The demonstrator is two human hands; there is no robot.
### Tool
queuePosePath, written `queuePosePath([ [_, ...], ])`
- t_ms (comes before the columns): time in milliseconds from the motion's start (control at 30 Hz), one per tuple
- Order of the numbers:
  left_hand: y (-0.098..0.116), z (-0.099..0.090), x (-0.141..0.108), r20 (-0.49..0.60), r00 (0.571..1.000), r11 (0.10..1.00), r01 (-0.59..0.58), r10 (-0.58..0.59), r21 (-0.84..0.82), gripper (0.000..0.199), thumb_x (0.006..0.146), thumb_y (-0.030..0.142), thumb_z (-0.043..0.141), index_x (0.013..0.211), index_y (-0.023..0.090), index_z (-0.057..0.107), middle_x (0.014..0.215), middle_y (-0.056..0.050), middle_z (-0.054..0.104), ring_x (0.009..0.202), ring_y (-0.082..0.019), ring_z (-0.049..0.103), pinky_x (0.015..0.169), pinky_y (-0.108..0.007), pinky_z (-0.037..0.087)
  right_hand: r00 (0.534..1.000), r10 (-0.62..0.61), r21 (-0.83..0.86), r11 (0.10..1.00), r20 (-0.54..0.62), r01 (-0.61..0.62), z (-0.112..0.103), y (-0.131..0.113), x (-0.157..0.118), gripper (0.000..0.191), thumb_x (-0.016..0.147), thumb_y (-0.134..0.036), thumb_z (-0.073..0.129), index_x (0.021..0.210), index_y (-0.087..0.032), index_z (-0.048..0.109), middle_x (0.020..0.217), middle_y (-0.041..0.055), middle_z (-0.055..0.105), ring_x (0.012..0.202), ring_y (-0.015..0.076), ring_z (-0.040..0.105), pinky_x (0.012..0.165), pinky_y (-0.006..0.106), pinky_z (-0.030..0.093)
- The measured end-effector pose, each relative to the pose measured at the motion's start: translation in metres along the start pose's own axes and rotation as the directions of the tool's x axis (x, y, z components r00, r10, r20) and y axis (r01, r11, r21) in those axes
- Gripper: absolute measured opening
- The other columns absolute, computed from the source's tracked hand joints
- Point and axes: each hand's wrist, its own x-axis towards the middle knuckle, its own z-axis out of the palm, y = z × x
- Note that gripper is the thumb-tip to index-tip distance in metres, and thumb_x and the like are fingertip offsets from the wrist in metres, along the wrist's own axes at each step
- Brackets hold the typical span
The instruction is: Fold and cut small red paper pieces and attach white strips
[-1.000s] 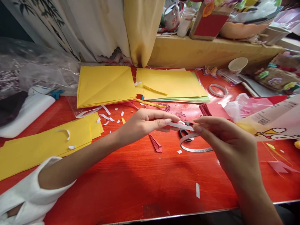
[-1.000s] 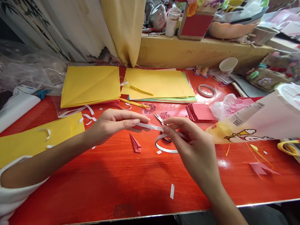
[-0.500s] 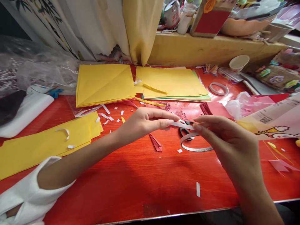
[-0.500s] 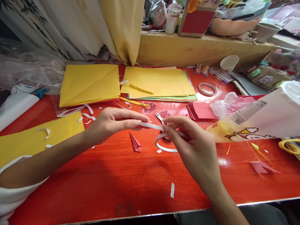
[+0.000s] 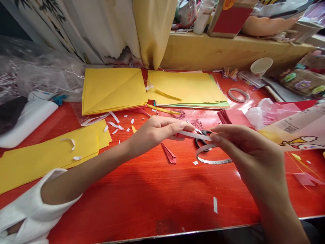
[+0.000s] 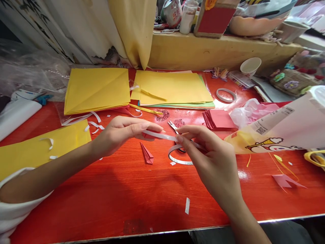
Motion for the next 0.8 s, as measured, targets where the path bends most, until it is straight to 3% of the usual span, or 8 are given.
queuePosePath([
  [300, -0.0009, 0.0009, -0.0002, 0.027, 1.000, 0.997, 0.006, -0.004, -0.076, 0.034, 0.090, 0.034, 0.045, 0.097, 0.010, 0.068, 0.102, -0.008, 0.070, 0.101, -0.017, 0.063, 0.085, -0.027, 0.053, 1.000, -0.012, -0.006, 1.000, -0.007, 0.012, 0.0029, 0.0007, 0.0008, 0.014, 0.076, -0.019, 0.065, 0.088, -0.027, 0.067, 0.076, -0.0076, 0.069, 0.068, 0.0036, 0.064, 0.062, 0.005, 0.051],
  [533, -0.0011, -0.0015, -0.0006, 0.021, 1.000, 1.000, -0.002, 0.002, 0.000, 0.021, 0.086, 0.020, 0.052, 0.097, 0.014, 0.069, 0.102, -0.004, 0.069, 0.099, -0.016, 0.063, 0.085, -0.025, 0.053, 1.000, 0.012, -0.005, 1.000, 0.010, -0.012, 0.0025, -0.0018, 0.0009, 0.013, 0.077, -0.018, 0.065, 0.088, -0.024, 0.067, 0.075, -0.0061, 0.069, 0.068, 0.0041, 0.065, 0.062, 0.005, 0.051],
  [800, 0.0023, 0.0012, 0.0001, -0.011, 1.000, 0.997, 0.001, 0.000, 0.072, 0.019, 0.083, 0.018, 0.057, 0.098, 0.013, 0.068, 0.102, -0.004, 0.070, 0.098, -0.016, 0.064, 0.084, -0.024, 0.054, 0.998, 0.055, 0.019, 0.998, 0.036, -0.055, 0.0023, -0.0051, 0.0027, 0.011, 0.076, -0.018, 0.065, 0.087, -0.021, 0.066, 0.074, -0.0043, 0.069, 0.068, 0.0063, 0.067, 0.061, 0.008, 0.053],
])
